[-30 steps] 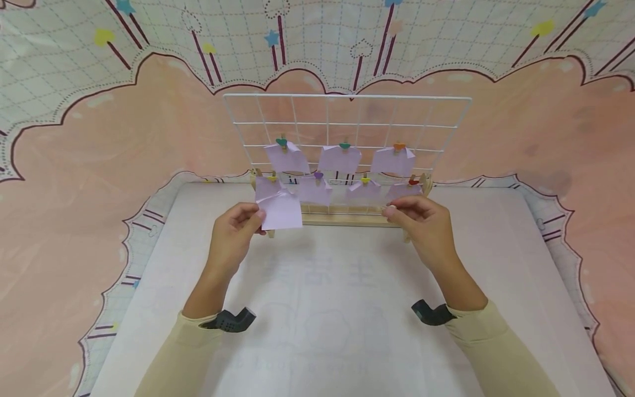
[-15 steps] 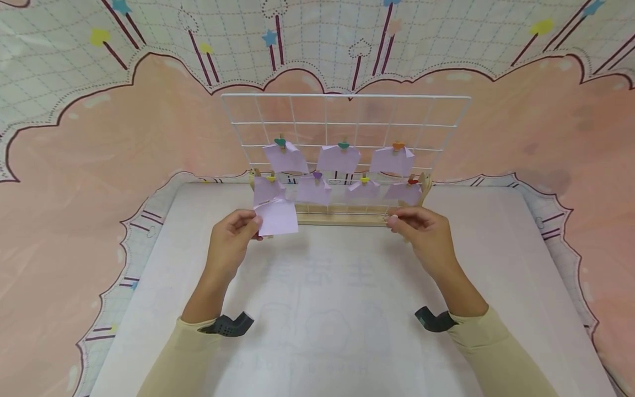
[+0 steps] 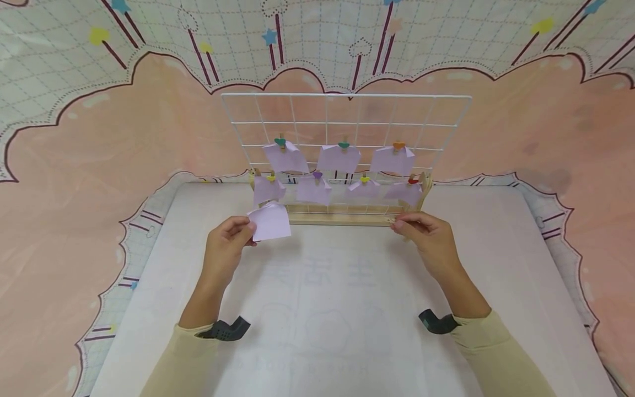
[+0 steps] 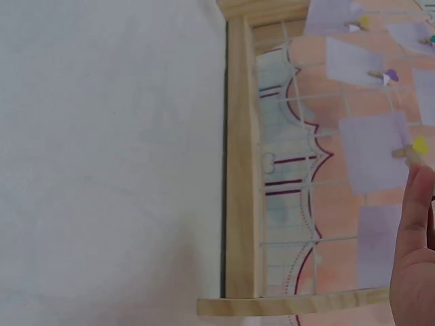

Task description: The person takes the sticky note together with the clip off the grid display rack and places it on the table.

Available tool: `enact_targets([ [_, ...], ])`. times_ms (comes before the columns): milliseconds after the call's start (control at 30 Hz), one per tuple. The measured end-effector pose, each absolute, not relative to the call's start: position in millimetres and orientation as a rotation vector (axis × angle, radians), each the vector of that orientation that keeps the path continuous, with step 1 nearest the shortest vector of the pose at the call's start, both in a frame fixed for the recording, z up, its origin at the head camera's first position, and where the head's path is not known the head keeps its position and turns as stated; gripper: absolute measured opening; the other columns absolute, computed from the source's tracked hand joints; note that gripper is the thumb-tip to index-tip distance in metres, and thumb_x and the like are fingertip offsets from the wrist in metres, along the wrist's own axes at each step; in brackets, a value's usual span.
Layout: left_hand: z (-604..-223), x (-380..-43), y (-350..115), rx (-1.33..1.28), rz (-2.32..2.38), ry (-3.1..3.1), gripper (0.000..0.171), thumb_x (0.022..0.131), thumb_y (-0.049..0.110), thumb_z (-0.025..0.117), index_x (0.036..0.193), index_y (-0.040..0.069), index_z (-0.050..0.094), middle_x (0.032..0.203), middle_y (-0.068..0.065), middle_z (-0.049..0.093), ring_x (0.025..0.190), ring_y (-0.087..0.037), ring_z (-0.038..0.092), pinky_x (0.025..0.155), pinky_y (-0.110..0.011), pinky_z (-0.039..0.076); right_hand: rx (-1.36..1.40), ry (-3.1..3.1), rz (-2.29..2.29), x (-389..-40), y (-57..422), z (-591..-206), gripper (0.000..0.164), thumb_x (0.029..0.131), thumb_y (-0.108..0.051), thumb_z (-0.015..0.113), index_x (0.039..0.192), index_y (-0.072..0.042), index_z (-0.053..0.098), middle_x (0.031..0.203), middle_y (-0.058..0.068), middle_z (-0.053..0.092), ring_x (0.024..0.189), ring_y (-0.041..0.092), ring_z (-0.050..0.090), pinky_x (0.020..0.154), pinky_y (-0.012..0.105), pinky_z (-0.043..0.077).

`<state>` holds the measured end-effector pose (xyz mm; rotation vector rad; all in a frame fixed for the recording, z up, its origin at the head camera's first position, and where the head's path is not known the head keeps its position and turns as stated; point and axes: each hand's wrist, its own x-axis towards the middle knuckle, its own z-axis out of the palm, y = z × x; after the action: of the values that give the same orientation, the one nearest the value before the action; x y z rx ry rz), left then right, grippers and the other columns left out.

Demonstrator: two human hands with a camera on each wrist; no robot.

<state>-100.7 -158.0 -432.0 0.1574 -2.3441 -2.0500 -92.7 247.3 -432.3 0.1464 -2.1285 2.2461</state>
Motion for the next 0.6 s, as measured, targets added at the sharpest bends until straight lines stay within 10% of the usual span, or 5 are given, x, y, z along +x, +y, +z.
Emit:
enact_targets([
  [600,-453,-96,-168,0.280,-2.095,-2.324,0.021,0.099,0.012,0.067,0.113,-0.003,0.066,0.095,-0.006,0.070,0.078,-0.017,0.068,0.071,-0.022,0.060,0.067,-2.279,2.204,-88,257,-451,0.027,0.097,-0.007,0.069,0.118,0.010,0.066,0.107,-0.006,0.073,0.096,0.006,0.072,0.087,0.015,0.057],
])
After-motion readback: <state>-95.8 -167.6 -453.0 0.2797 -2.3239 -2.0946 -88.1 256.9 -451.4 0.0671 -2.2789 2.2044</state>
